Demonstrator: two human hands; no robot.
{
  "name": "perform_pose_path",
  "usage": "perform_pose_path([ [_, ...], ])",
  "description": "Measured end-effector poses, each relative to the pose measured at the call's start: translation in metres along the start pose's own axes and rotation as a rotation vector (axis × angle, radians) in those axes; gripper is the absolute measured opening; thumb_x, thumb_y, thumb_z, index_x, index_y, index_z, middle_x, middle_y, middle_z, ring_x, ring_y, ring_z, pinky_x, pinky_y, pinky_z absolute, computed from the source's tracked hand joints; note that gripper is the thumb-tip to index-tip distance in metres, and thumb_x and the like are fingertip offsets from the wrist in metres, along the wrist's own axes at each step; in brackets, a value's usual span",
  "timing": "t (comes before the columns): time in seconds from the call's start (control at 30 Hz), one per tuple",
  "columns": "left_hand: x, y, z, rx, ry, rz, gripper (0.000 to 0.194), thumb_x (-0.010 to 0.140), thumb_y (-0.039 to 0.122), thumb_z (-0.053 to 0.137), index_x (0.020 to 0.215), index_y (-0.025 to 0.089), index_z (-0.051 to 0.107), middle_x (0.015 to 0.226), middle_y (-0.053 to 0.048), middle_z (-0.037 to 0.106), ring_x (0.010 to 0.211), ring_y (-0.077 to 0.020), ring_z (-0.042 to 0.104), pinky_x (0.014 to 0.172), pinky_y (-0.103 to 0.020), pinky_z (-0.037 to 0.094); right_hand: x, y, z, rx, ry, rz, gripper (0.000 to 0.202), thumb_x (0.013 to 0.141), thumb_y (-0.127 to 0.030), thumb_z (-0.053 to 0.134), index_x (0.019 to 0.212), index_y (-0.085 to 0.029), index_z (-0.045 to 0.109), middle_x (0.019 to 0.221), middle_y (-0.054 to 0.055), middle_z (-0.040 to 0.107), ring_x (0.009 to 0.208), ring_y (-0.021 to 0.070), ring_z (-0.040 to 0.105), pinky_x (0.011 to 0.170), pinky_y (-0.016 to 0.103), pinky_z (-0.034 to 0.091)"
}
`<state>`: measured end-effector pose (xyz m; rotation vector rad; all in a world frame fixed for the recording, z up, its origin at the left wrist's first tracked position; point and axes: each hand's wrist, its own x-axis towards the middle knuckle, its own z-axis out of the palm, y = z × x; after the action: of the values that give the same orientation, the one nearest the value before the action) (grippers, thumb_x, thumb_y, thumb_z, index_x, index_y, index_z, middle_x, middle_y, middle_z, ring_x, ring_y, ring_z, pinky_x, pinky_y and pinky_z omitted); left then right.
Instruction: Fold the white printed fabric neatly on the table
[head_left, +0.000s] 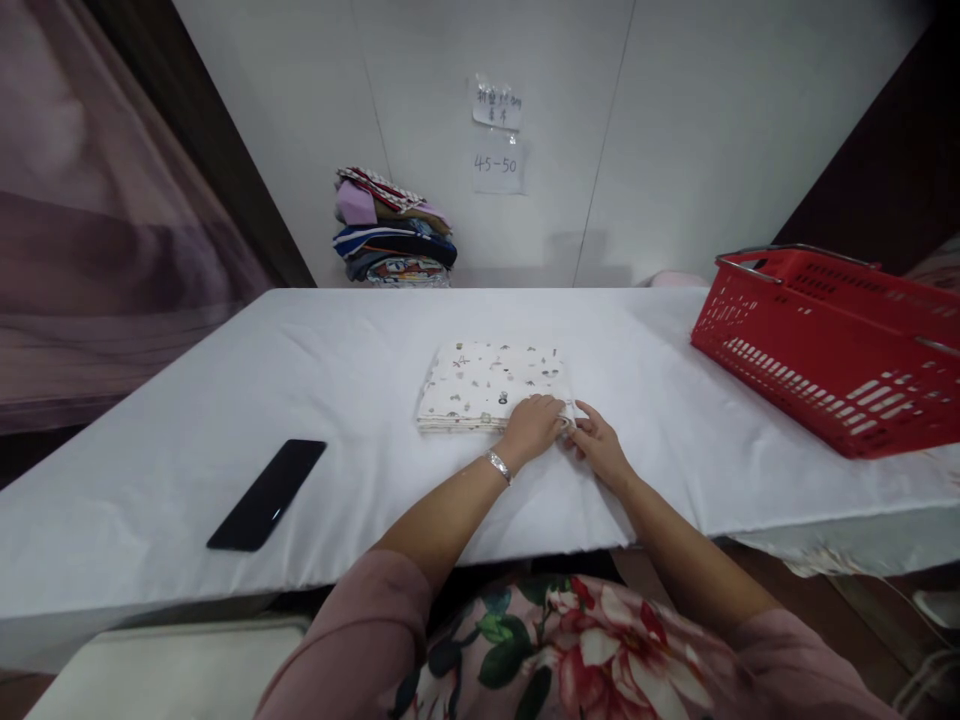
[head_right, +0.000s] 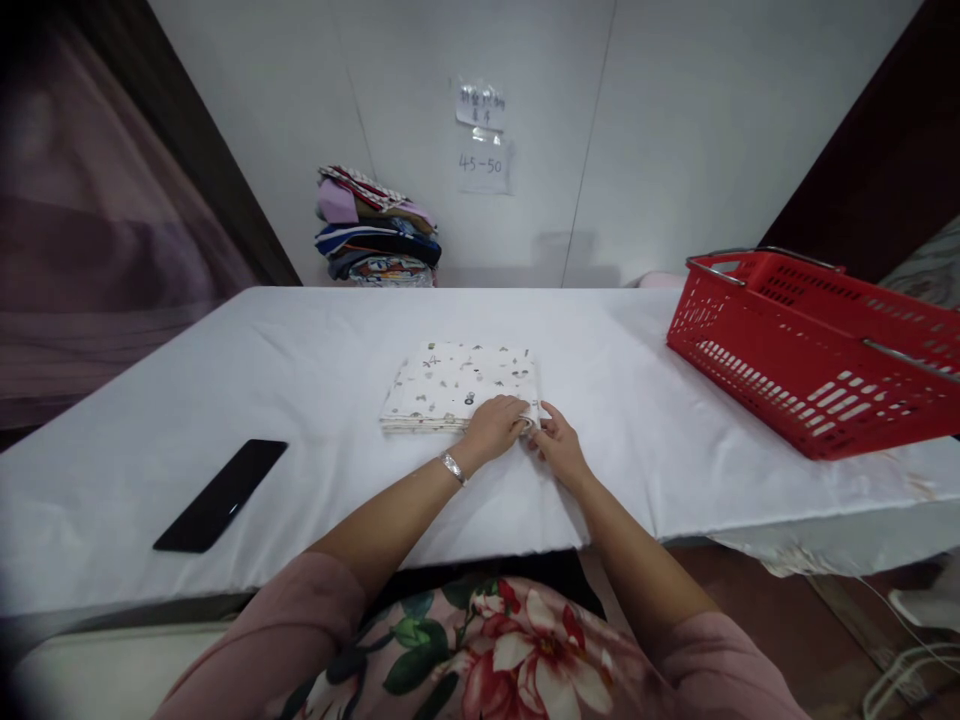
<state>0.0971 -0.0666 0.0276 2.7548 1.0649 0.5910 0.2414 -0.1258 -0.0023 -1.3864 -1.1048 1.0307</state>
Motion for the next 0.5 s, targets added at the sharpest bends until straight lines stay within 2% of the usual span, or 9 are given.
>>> perform_pose_path([
  [0.1,-0.003,0.001,0.0,-0.045,0.031,-0.026,0.022,0.085,0.017,0.049,0.106,0.02,0.053,0.104,-0.005,0.059,0.1,-0.0197,0.052,0.083,-0.033,0.041,0.002,0.005,0.001,-0.065,0.069,-0.042,0.051,0.071,-0.038,0.06,0.118,-0.021,0.047,0.09,0.003,0.063,0.059,0.0122,0.057,0.045,0.022,0.039],
  [0.23,-0.007,0.002,0.0,-0.055,0.069,-0.09,0.016,0.084,0.018,0.05,0.1,0.02,0.052,0.104,-0.006,0.057,0.1,-0.0206,0.051,0.084,-0.034,0.041,0.002,0.009,0.0,-0.236,0.147,-0.076,0.034,0.075,-0.04,0.058,0.103,-0.021,0.053,0.065,-0.003,0.059,0.051,0.0109,0.048,0.05,0.023,0.039],
  [0.27,-0.009,0.003,0.0,-0.053,0.087,-0.095,0.015,0.084,0.018,0.051,0.098,0.02,0.053,0.106,-0.006,0.057,0.101,-0.0207,0.05,0.085,-0.034,0.041,0.002,0.01,0.0,-0.258,0.161,-0.089,0.033,0.075,-0.04,0.057,0.101,-0.021,0.053,0.065,-0.004,0.058,0.05,0.0109,0.047,0.051,0.024,0.039],
  [0.4,-0.016,0.006,0.004,-0.03,0.141,-0.066,0.008,0.086,0.018,0.049,0.09,0.02,0.057,0.114,-0.008,0.054,0.109,-0.0213,0.047,0.09,-0.037,0.039,0.003,0.013,0.0,-0.321,0.203,-0.218,0.023,0.076,-0.037,0.054,0.092,-0.021,0.055,0.097,0.003,0.061,0.059,0.0107,0.049,0.064,0.028,0.044],
  [0.5,-0.02,0.009,0.006,-0.019,0.166,-0.059,0.011,0.087,0.019,0.05,0.082,0.02,0.06,0.116,-0.007,0.055,0.111,-0.0217,0.046,0.092,-0.039,0.038,0.007,0.014,-0.001,-0.385,0.214,-0.277,0.019,0.077,-0.034,0.051,0.088,-0.021,0.057,0.097,0.004,0.059,0.064,0.0127,0.05,0.069,0.03,0.044],
])
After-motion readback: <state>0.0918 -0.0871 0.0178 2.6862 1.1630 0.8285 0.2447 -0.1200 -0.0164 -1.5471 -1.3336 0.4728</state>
